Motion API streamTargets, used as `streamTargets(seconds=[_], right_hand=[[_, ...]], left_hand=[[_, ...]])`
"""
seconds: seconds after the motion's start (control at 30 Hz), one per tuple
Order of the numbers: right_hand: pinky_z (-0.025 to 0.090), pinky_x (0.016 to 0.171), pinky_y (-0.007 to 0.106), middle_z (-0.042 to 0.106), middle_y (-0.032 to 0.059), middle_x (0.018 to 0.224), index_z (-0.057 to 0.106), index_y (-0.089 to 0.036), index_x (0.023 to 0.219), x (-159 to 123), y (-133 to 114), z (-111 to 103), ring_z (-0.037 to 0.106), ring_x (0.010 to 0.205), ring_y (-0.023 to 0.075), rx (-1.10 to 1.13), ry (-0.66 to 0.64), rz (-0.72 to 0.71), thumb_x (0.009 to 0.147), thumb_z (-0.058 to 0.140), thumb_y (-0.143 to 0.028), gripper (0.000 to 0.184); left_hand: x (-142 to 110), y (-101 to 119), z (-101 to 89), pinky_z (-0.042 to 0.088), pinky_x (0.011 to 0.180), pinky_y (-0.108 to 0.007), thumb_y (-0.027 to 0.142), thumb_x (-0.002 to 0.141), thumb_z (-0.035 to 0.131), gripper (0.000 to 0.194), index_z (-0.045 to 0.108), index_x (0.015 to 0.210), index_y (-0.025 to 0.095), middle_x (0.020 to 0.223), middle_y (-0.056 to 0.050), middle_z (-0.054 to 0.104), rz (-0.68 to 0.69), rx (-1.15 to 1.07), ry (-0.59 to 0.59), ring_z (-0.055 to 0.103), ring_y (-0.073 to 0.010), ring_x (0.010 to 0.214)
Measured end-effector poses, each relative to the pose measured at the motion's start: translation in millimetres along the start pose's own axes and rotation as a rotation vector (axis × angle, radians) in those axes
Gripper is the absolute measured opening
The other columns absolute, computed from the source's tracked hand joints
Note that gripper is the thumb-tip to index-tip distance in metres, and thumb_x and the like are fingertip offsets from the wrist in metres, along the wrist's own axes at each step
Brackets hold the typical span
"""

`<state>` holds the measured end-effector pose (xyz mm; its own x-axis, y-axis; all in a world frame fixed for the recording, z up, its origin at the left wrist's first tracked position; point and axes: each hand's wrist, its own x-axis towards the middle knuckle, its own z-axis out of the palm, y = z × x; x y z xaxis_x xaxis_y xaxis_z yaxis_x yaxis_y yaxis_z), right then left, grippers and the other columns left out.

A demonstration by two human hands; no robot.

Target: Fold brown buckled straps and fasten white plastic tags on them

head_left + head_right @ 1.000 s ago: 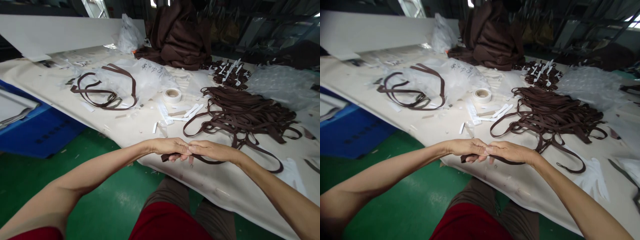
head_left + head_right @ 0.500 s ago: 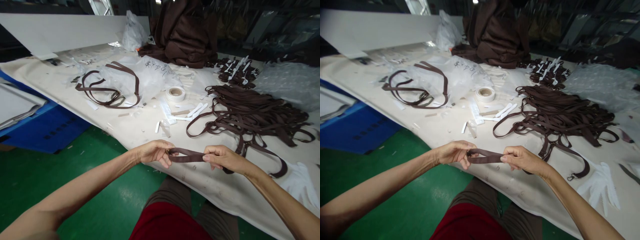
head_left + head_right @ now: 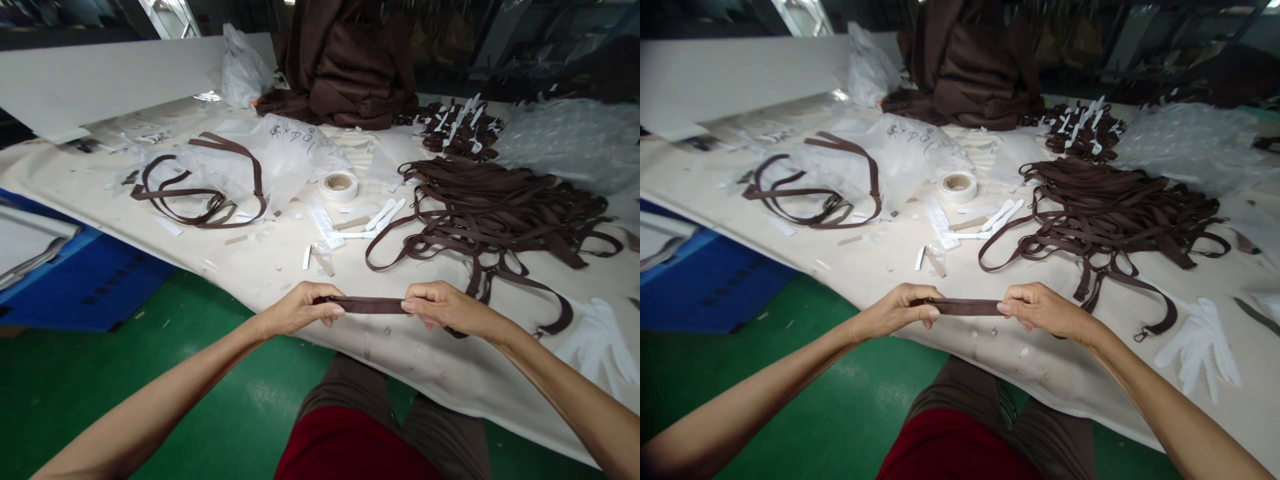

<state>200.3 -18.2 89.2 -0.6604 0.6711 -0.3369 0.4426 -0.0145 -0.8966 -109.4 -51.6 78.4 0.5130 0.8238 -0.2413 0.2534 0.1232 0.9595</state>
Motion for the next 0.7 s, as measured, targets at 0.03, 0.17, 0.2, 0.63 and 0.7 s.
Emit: streamTargets(seconds=[0.03,0.17,0.2,0.63,0.7], right_hand=[[0.029,0.049,0.023,0.045,-0.0051,0.054,0.059,-0.017,0.077,1.1,1.0,0.4,0.039,0.049,0.0089,-0.008,0.018,-0.012,0.089,0.054,-0.062,0.046],[0.027,0.052,0.023,0.041,-0.0053,0.058,0.056,-0.017,0.069,6.6,-3.6,8.7,0.037,0.055,0.0088,-0.112,0.086,-0.063,0.090,0.057,-0.053,0.042],[0.028,0.053,0.022,0.042,-0.0052,0.059,0.056,-0.017,0.067,8.6,-6.8,11.8,0.037,0.057,0.0088,-0.133,0.082,-0.073,0.089,0.058,-0.051,0.041],[0.035,0.058,0.022,0.055,-0.0043,0.069,0.063,-0.017,0.082,-10.0,-43.4,-45.2,0.049,0.065,0.0112,-0.389,0.062,-0.197,0.078,0.073,-0.043,0.028],[0.036,0.061,0.022,0.057,-0.0031,0.071,0.064,-0.016,0.082,-21.3,-46.8,-72.4,0.051,0.068,0.0120,-0.459,0.186,-0.199,0.079,0.071,-0.037,0.022]], left_hand=[[-0.9,-1.4,-1.1,0.046,0.069,-0.022,0.043,0.087,0.068,0.031,0.072,0.080,0.013,0.067,-0.002,0.065,0.002,0.026,0.005,0.059,-0.0137,0.068],[-5.1,1.5,-2.4,0.046,0.083,-0.025,0.049,0.092,0.058,0.040,0.074,0.077,0.015,0.083,-0.006,0.071,-0.071,0.136,-0.197,0.063,-0.0182,0.084],[-5.4,5.3,-1.3,0.046,0.086,-0.025,0.049,0.093,0.056,0.039,0.075,0.084,0.016,0.089,-0.006,0.071,-0.088,0.183,-0.270,0.063,-0.0192,0.088],[-14.5,35.4,-4.2,0.030,0.047,-0.021,0.055,0.091,0.056,0.038,0.066,0.095,0.019,0.057,0.005,0.038,-0.229,-0.159,-0.128,0.027,-0.0081,0.049],[-13.0,42.4,-11.9,0.027,0.045,-0.021,0.053,0.090,0.059,0.034,0.067,0.092,0.020,0.057,0.005,0.038,-0.199,-0.256,-0.071,0.024,-0.0075,0.048]])
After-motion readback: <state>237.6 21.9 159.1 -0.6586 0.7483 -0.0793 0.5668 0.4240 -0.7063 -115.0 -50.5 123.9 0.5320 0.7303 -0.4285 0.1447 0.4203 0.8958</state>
